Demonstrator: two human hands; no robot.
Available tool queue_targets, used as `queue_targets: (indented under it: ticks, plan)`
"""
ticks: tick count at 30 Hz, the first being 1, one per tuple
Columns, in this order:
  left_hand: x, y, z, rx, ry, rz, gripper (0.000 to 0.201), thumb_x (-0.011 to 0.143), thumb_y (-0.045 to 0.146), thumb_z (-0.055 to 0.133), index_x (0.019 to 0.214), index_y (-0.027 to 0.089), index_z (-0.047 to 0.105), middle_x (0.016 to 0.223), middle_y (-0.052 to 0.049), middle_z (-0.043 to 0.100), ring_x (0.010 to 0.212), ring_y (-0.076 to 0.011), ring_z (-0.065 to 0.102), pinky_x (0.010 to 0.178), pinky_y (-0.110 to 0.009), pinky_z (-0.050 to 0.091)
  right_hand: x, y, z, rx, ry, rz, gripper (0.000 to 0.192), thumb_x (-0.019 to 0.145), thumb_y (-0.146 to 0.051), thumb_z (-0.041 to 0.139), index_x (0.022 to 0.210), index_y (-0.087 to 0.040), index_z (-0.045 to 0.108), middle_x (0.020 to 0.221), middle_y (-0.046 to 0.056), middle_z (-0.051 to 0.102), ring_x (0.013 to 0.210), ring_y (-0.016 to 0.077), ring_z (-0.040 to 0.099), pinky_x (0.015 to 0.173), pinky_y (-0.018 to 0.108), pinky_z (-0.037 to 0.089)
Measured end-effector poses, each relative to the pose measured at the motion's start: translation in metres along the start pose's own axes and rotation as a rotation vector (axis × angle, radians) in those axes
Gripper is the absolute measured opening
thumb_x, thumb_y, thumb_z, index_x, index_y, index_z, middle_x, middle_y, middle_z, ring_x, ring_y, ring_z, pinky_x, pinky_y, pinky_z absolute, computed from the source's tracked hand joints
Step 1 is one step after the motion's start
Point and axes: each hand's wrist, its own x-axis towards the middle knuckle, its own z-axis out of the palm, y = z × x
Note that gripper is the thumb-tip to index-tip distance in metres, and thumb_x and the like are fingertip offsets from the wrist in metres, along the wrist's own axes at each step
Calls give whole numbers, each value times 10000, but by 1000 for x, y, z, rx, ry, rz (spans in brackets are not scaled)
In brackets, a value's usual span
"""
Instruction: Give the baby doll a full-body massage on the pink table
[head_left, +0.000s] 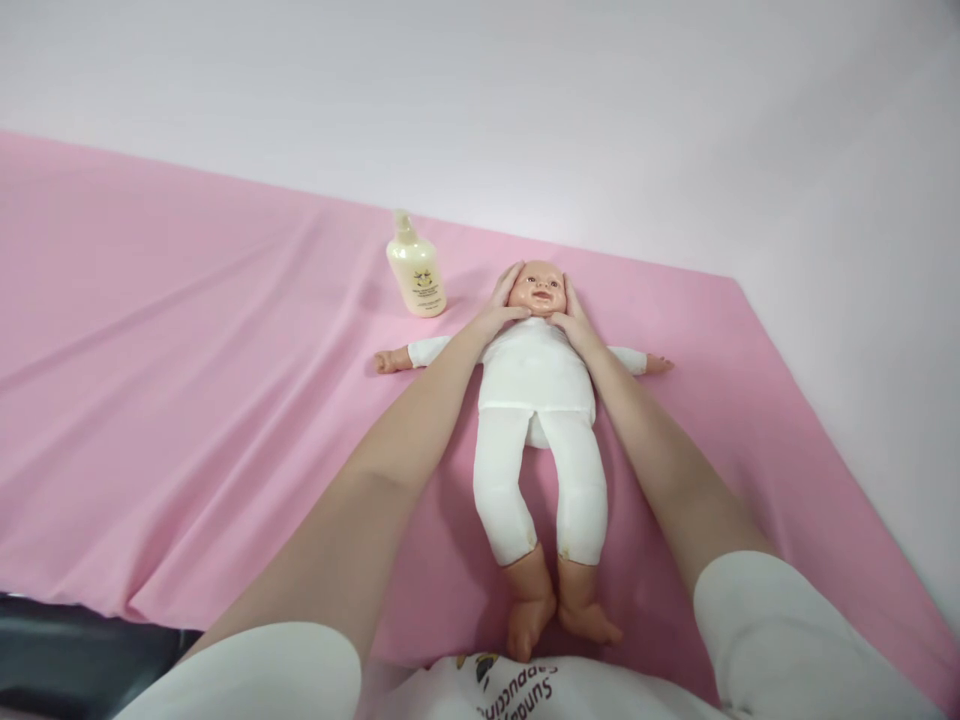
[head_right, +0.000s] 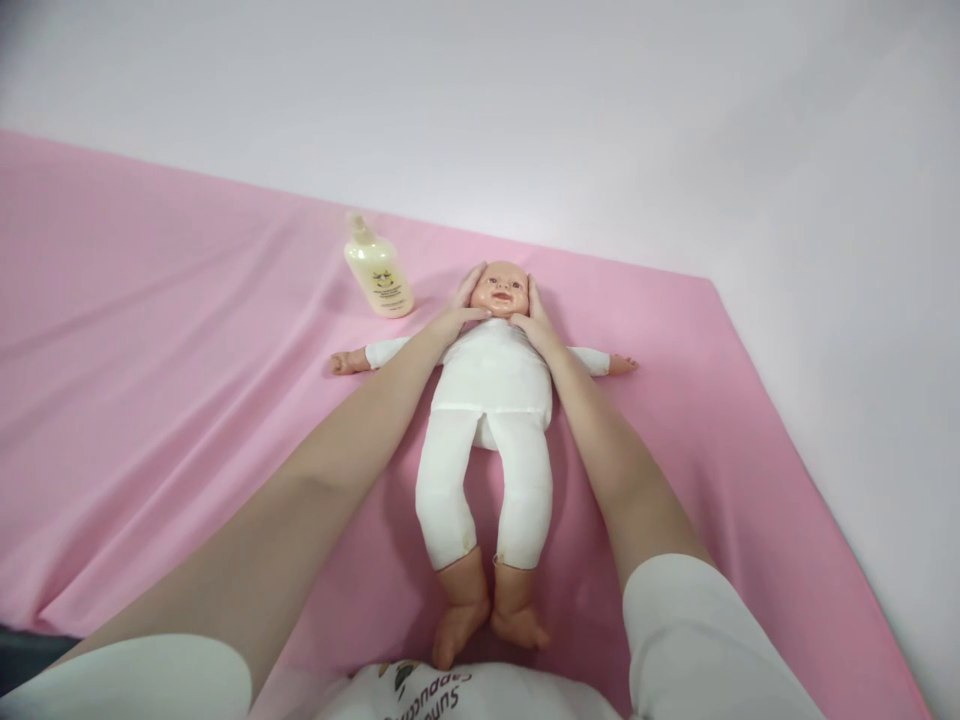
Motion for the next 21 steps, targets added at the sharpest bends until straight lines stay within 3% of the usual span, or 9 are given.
queue_targets:
  ticks: [7, 13, 21]
  plan:
    - [-5, 17, 6, 57, 36, -15, 1062, 682, 404, 808, 1612, 271, 314, 1714, -89, 240, 1597, -392, 174, 1309, -534, 192, -1, 0, 2, -32, 4, -27, 1302, 678, -398, 867, 1674, -342, 29, 1729, -8, 190, 1598, 326, 222, 1315, 527, 215]
    - [-5, 16, 5, -4, 40, -29, 1014, 651, 203, 720, 1595, 262, 356, 1716, -61, 245, 1610, -366, 143, 1329, -503, 154, -2, -6, 3, -16, -2, -16, 1205, 720, -276, 764, 1670, -358, 26, 1727, -51, 199, 1599, 296, 228, 1312, 529, 227]
    - [-5, 16, 8, -34, 109, -48, 976, 612, 96, 584, 1565, 231, 421, 1693, -45, 303, 1609, -341, 164, 1325, -464, 221, 2, -5, 5, 61, 19, 47, 1155, 653, -169, 607, 1671, -344, 91, 1711, -93, 251, 1536, 288, 375, 1185, 492, 480]
